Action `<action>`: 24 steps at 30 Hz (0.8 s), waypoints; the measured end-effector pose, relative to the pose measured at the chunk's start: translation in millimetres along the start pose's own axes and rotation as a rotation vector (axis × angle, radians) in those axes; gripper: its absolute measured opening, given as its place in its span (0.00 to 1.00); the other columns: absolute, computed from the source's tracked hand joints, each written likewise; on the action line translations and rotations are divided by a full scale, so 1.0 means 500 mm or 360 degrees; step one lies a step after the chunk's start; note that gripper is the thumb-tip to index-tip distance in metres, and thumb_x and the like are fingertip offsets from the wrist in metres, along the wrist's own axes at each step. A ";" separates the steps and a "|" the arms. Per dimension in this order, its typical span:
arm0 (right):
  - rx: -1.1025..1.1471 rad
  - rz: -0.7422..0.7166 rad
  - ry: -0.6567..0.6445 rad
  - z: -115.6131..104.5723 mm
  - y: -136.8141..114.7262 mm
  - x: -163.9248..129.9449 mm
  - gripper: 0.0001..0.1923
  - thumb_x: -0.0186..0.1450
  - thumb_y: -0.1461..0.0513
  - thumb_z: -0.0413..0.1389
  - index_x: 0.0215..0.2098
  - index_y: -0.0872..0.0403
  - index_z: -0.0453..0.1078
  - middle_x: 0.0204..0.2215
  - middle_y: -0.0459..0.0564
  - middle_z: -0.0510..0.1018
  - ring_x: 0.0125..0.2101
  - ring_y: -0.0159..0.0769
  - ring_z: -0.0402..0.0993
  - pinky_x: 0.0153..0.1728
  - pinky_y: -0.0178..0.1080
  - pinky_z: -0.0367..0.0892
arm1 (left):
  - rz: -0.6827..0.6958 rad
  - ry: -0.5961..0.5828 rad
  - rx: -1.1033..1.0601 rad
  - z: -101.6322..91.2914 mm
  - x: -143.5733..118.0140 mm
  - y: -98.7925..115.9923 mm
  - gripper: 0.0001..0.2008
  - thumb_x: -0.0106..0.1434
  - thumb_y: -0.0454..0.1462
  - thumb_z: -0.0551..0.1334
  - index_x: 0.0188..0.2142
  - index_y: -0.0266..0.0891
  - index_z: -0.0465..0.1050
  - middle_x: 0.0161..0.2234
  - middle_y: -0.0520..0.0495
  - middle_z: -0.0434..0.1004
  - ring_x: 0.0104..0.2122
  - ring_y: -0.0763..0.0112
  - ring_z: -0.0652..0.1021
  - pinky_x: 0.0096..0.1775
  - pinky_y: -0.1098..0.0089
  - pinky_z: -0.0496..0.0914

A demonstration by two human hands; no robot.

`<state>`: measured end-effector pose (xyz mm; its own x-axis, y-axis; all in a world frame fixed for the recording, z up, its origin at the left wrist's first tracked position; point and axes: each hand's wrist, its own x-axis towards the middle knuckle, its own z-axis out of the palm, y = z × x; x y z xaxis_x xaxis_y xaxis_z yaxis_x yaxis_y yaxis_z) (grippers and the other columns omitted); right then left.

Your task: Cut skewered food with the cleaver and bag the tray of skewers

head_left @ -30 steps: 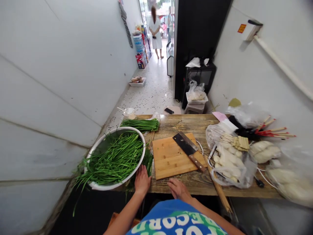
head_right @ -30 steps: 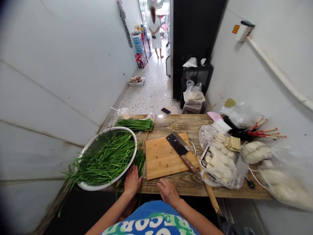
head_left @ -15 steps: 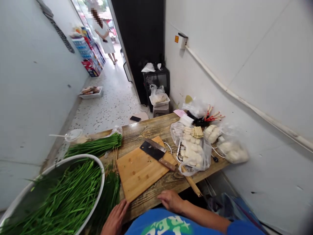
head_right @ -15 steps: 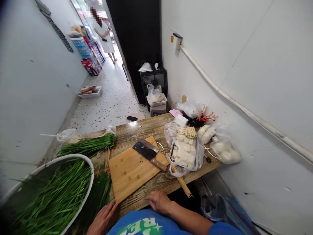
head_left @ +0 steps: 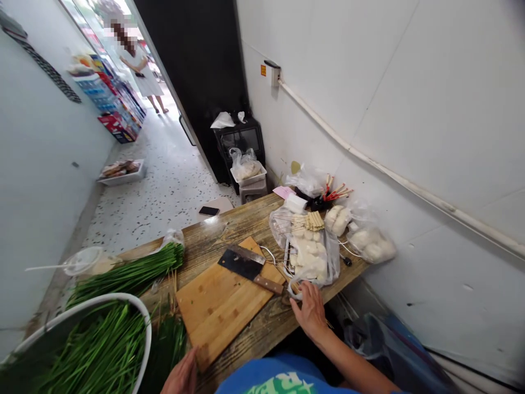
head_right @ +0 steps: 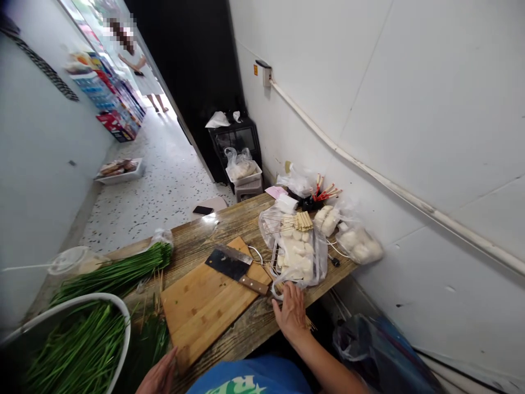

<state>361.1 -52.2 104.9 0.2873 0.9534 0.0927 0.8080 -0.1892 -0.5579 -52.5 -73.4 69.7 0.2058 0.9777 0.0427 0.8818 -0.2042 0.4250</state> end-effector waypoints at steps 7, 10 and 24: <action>0.0537 0.0348 -0.0323 0.009 0.026 0.003 0.11 0.56 0.56 0.54 0.32 0.55 0.67 0.20 0.45 0.72 0.25 0.38 0.70 0.32 0.39 0.63 | -0.0022 -0.0053 -0.0148 -0.016 0.041 0.040 0.17 0.59 0.44 0.51 0.44 0.51 0.74 0.43 0.54 0.77 0.42 0.61 0.77 0.46 0.61 0.72; 0.0625 0.0419 -0.0257 -0.022 0.034 0.000 0.13 0.57 0.53 0.52 0.25 0.54 0.68 0.17 0.44 0.70 0.21 0.35 0.66 0.26 0.36 0.60 | -0.0022 -0.0137 -0.0198 -0.019 0.042 0.045 0.17 0.59 0.44 0.51 0.43 0.50 0.74 0.42 0.53 0.78 0.42 0.61 0.78 0.45 0.62 0.72; 0.1186 0.0772 0.0275 -0.134 0.001 0.015 0.23 0.56 0.48 0.53 0.30 0.61 0.74 0.25 0.51 0.77 0.27 0.35 0.69 0.29 0.34 0.63 | 0.0209 -0.0301 -0.0286 -0.034 0.009 0.046 0.17 0.61 0.43 0.51 0.45 0.46 0.74 0.43 0.49 0.78 0.41 0.65 0.78 0.43 0.69 0.72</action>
<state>398.2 -60.8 160.8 0.6312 0.7486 -0.2028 0.0530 -0.3025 -0.9517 -38.7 -73.0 95.1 0.4039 0.9132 -0.0543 0.7564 -0.3000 0.5812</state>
